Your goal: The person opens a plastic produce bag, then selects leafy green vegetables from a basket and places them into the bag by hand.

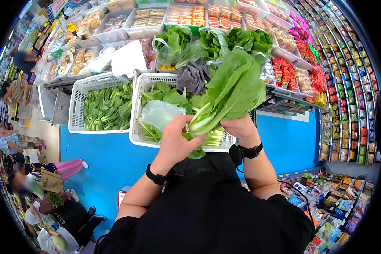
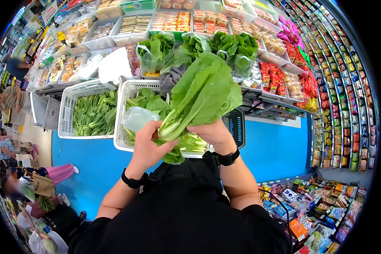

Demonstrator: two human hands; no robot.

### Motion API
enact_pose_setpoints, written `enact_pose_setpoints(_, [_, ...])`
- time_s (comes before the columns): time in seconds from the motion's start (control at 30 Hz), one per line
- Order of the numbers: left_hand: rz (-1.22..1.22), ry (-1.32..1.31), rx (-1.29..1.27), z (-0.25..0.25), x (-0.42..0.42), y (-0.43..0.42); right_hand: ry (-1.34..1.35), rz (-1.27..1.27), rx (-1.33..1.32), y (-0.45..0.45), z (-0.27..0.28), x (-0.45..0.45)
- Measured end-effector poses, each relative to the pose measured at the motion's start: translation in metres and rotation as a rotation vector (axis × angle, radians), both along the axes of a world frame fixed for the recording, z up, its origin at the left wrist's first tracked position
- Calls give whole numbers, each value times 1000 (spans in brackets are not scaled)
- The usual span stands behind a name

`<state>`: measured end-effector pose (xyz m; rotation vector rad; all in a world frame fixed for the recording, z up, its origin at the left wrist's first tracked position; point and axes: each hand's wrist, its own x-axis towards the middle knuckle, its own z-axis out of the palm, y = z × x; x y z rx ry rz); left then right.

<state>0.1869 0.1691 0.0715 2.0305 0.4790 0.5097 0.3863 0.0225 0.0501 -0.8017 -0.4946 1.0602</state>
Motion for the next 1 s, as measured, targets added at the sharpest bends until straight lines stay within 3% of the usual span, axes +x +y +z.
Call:
enact_pose_setpoints(0.07, [2,-99,-218,-17,3,2,-11,-13,-4,-1,0,2])
enact_pose_setpoints(0.13, [11,-107,-273,-10,2,8,-148,-140,-102,-7,-7,6])
enact_pose_setpoints(0.17, [21,-115,-327,-8,2,12,-179,-123,-9,-10,-21,14])
enact_pose_setpoints(0.2, [15,-101,-334,-11,1,19,-167,-131,-18,-15,-23,19])
enact_pose_setpoints(0.27, [12,-280,-585,-19,-3,36,60,-110,-98,-28,-32,25])
enact_pose_setpoints(0.33, [19,-265,-595,-22,-8,45,62,-92,-20,-35,-35,22])
enact_pose_setpoints(0.43, [-17,-237,-637,-14,-11,50,-84,-121,-159,-41,-41,5])
enact_pose_setpoints(0.6, [-119,-267,-738,-11,-5,50,-719,-316,-272,-28,-54,-36])
enact_pose_setpoints(0.67, [-118,-306,-779,-13,1,50,-631,-277,-253,-12,-64,-53])
enact_pose_setpoints(0.73, [-114,-348,-824,-13,5,48,-724,-196,-173,0,-65,-66])
enact_pose_setpoints(0.87, [-91,-411,-797,-9,4,50,-1009,-206,-257,26,-63,-83])
enact_pose_setpoints(0.93, [-103,-435,-792,-6,2,48,-964,-187,-291,41,-58,-88])
enact_pose_setpoints(1.0, [-70,-425,-785,-11,-1,48,-724,54,-426,51,-58,-85])
